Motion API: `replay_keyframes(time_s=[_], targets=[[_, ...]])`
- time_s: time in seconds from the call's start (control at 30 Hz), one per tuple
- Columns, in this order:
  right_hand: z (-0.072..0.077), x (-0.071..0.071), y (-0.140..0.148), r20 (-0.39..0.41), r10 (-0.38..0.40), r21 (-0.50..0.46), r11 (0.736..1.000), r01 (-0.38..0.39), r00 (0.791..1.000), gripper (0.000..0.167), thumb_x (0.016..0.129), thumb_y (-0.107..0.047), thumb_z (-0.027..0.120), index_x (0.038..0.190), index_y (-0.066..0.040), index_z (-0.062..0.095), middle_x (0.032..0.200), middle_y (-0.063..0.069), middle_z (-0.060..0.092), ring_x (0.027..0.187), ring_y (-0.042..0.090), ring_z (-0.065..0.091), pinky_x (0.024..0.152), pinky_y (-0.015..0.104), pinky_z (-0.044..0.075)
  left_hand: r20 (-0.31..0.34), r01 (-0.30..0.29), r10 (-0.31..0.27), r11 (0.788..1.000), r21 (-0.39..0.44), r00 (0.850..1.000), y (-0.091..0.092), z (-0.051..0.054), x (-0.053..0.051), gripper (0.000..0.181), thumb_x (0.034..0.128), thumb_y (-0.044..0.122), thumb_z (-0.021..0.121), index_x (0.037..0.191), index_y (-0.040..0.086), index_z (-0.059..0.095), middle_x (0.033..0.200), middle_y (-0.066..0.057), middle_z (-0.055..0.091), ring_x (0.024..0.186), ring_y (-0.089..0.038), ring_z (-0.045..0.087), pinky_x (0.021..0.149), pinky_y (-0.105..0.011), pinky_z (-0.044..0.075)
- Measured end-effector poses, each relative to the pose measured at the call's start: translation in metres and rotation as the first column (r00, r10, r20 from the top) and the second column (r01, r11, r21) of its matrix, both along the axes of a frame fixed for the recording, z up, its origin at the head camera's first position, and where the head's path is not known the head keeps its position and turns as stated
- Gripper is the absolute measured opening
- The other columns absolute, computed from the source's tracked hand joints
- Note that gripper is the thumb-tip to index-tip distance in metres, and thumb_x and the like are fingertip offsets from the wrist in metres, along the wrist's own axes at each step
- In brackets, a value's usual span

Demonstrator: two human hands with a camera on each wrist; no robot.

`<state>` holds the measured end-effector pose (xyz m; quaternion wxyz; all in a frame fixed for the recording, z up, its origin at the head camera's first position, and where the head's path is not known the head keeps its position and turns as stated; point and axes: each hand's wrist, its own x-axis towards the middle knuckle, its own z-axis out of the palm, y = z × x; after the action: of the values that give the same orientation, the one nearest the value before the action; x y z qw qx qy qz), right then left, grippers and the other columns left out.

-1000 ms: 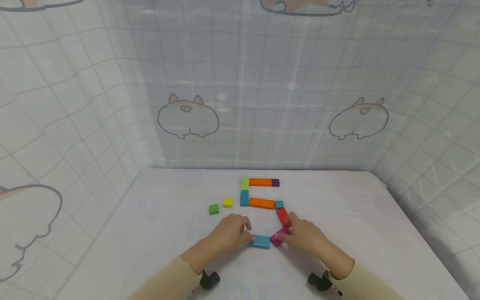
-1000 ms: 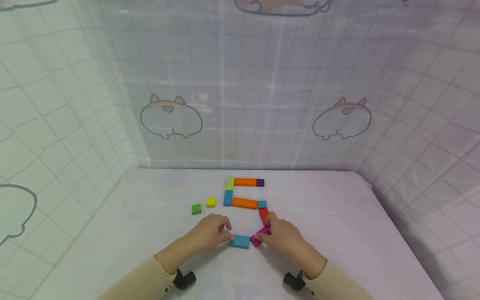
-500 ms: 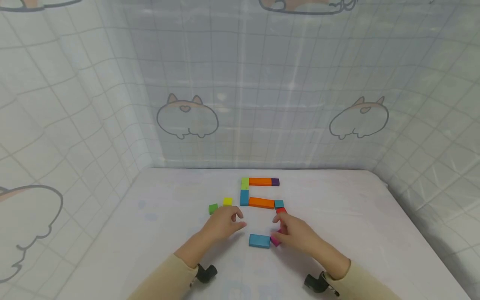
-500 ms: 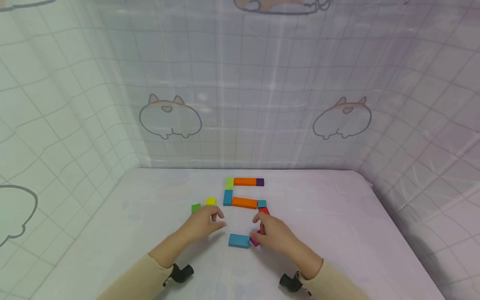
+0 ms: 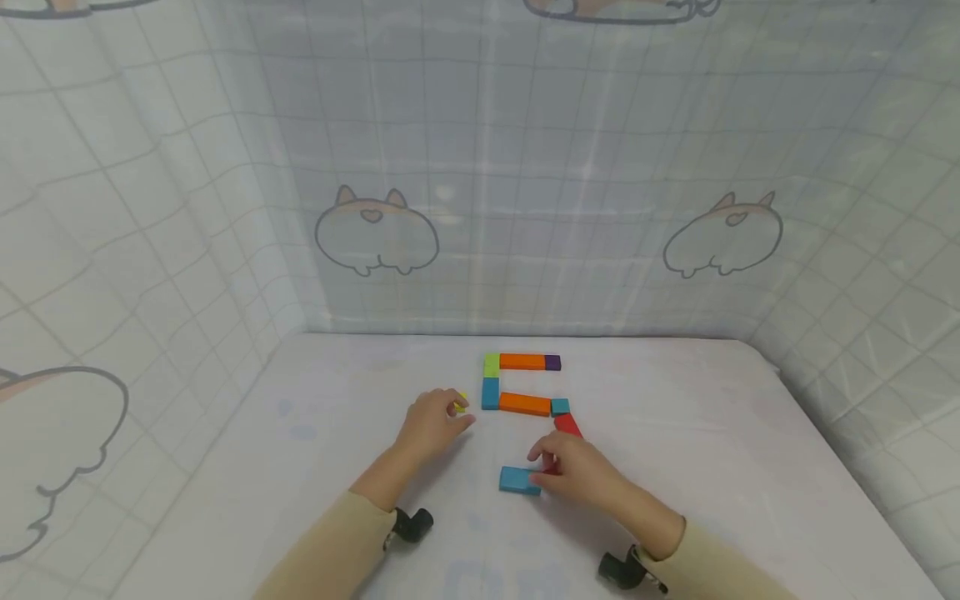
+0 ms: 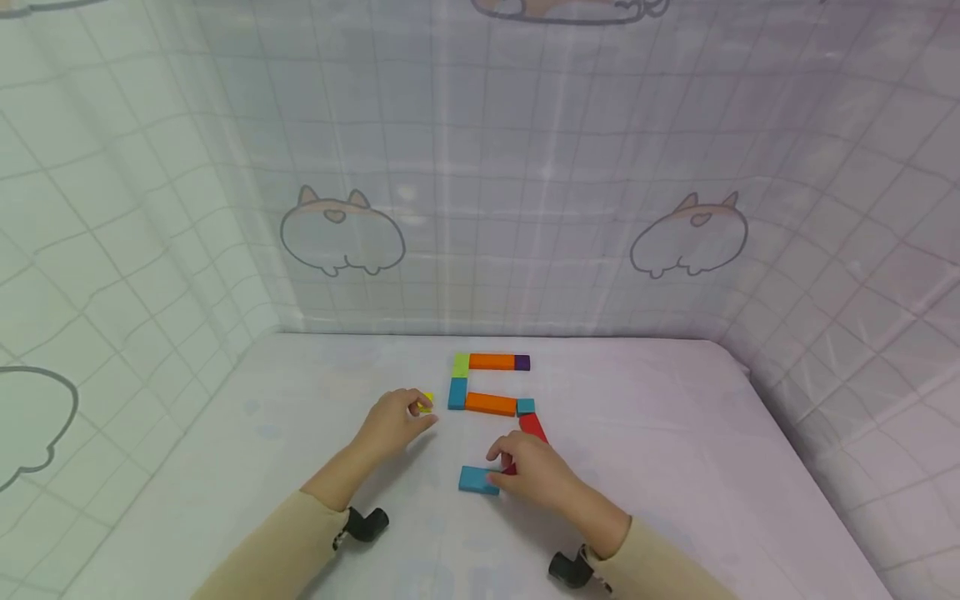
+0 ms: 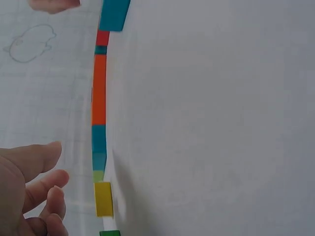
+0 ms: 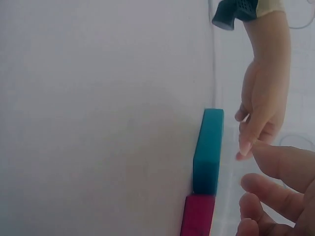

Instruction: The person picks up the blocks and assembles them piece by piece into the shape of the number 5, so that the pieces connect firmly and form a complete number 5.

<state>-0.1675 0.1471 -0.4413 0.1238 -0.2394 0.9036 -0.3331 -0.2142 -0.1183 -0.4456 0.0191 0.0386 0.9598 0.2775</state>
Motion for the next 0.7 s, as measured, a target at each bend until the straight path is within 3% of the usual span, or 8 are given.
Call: replay_keyframes(time_s=[0.27,0.47,0.7], targets=[[-0.001,0.0,-0.007,0.029,0.032,0.048,0.998,-0.033,0.999,0.029,0.082,-0.03,0.084,0.106,-0.016,0.075,0.085,-0.007,0.059,0.079,0.011,0.054,0.069,0.021,0.051,0.034,-0.063,0.063,0.998,-0.017,0.997,-0.004,-0.001,-0.011,0.035,0.0875,0.03,0.079,0.119,0.018,0.072,0.102,-0.004,0.063,0.096,-0.023,0.055,0.085,-0.041,0.049],[0.0,0.001,-0.009,0.047,0.025,0.069,0.997,-0.028,0.999,0.031,0.081,-0.028,0.085,0.108,-0.016,0.076,0.087,-0.007,0.059,0.08,0.011,0.054,0.069,0.02,0.05,0.048,-0.069,0.07,0.997,-0.02,0.996,-0.011,-0.004,-0.022,0.035,0.0867,0.028,0.08,0.12,0.019,0.073,0.106,-0.007,0.063,0.099,-0.025,0.056,0.089,-0.043,0.05],[-0.003,0.0,-0.009,0.042,0.014,0.087,0.996,-0.018,0.999,0.028,0.082,-0.025,0.085,0.106,-0.015,0.077,0.083,-0.007,0.057,0.078,0.011,0.052,0.068,0.021,0.05,0.061,-0.036,0.037,0.999,-0.03,0.997,-0.016,-0.004,-0.031,0.036,0.0868,0.028,0.08,0.121,0.018,0.074,0.105,-0.007,0.065,0.1,-0.026,0.056,0.089,-0.045,0.047]])
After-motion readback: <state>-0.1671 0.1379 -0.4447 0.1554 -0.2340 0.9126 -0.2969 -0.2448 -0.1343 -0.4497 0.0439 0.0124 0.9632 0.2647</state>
